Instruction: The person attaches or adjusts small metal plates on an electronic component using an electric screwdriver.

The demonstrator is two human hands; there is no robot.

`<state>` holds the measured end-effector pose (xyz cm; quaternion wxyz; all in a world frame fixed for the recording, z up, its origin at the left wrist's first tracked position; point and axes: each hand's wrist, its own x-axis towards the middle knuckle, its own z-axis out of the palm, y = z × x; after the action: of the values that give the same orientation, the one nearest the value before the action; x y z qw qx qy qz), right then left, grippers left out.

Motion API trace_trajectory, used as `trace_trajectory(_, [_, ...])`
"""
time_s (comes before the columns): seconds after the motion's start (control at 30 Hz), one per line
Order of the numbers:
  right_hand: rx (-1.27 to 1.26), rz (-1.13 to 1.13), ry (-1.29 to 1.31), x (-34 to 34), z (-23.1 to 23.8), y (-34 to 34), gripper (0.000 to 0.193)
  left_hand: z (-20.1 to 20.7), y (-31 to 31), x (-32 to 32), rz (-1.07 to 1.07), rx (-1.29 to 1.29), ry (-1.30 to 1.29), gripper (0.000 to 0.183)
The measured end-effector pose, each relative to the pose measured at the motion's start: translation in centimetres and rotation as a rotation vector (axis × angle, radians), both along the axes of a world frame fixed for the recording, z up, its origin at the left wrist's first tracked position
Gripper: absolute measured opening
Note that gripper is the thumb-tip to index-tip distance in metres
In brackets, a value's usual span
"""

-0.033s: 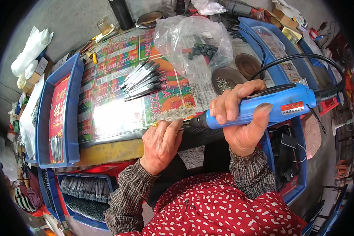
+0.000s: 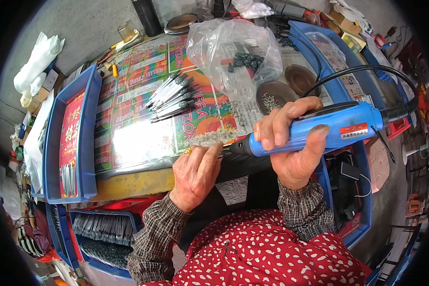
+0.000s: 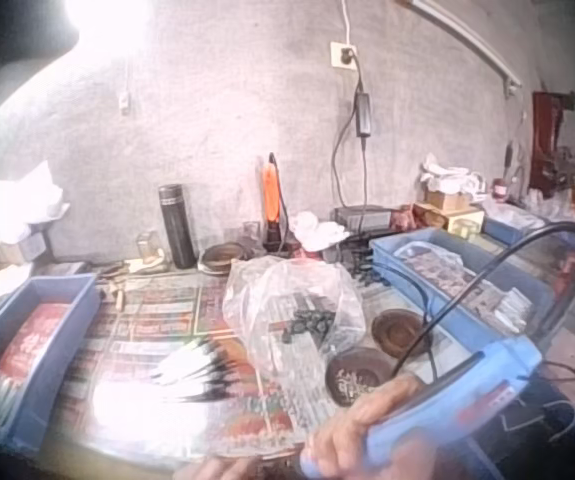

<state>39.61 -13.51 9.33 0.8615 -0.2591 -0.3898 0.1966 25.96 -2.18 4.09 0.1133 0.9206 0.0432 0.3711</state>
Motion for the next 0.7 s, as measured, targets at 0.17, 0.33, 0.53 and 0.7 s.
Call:
trace_trajectory(0.17, [-0.01,0.003,0.013,0.0,0.0,-0.1,0.042,0.1,0.1,0.2,-0.053,0.019,-0.02,0.03])
trace_trajectory(0.33, [0.008,-0.02,0.005,0.3,-0.1,-0.3,0.041,0.0,0.2,0.3,-0.058,0.017,-0.029,0.028])
trace_trajectory(0.53, [-0.023,-0.101,0.005,0.9,-1.0,-0.2,0.036,-0.4,0.2,-0.1,-0.061,0.07,-0.064,0.027])
trace_trajectory(0.7, [-0.041,-0.13,0.007,1.2,-2.0,0.5,0.032,-0.4,-0.1,-0.5,-0.045,0.078,-0.067,0.026])
